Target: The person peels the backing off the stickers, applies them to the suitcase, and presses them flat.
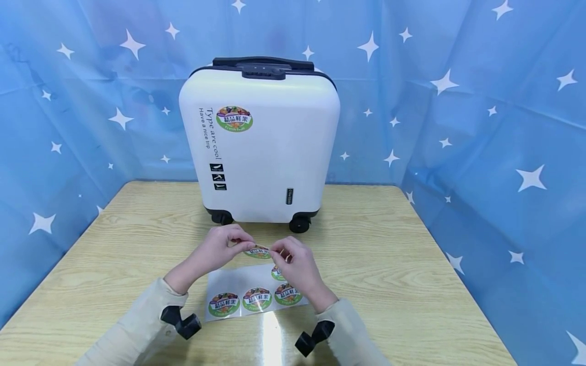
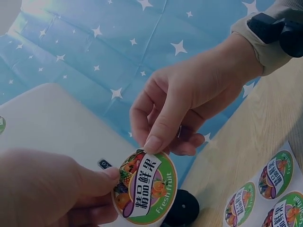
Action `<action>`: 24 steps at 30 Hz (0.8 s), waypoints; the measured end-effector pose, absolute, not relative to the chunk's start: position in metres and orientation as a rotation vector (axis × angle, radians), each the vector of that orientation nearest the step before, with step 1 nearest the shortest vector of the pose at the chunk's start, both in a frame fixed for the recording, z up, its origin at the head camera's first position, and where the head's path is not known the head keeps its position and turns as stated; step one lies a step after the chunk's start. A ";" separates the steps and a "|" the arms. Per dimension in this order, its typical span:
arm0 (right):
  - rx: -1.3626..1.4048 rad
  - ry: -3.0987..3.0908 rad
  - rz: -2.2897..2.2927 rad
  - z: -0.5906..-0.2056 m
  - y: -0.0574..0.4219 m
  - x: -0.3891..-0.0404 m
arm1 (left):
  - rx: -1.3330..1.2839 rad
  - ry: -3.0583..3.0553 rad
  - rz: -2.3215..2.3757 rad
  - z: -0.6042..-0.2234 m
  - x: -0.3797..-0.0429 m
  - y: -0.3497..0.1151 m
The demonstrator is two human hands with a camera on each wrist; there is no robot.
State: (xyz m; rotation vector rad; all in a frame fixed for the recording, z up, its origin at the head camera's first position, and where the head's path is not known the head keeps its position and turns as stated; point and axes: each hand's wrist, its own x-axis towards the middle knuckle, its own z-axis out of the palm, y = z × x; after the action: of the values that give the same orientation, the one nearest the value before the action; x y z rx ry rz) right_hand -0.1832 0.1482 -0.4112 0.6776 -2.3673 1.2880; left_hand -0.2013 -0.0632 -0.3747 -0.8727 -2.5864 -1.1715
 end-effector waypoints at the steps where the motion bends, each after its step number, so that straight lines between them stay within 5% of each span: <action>1: 0.689 -2.364 1.288 -0.411 0.149 -0.183 | -0.867 -2.589 -1.177 -0.375 -0.202 -0.063; 24: 0.497 -2.328 1.554 -0.399 0.155 -0.183 | -0.767 -2.538 -1.267 -0.375 -0.204 -0.066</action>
State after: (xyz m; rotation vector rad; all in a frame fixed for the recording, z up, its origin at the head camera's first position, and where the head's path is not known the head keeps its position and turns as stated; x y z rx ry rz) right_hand -0.1825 0.1551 -0.3991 0.4969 -2.3283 1.5539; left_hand -0.2038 -0.0662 -0.3752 -0.7666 -2.5378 -1.2671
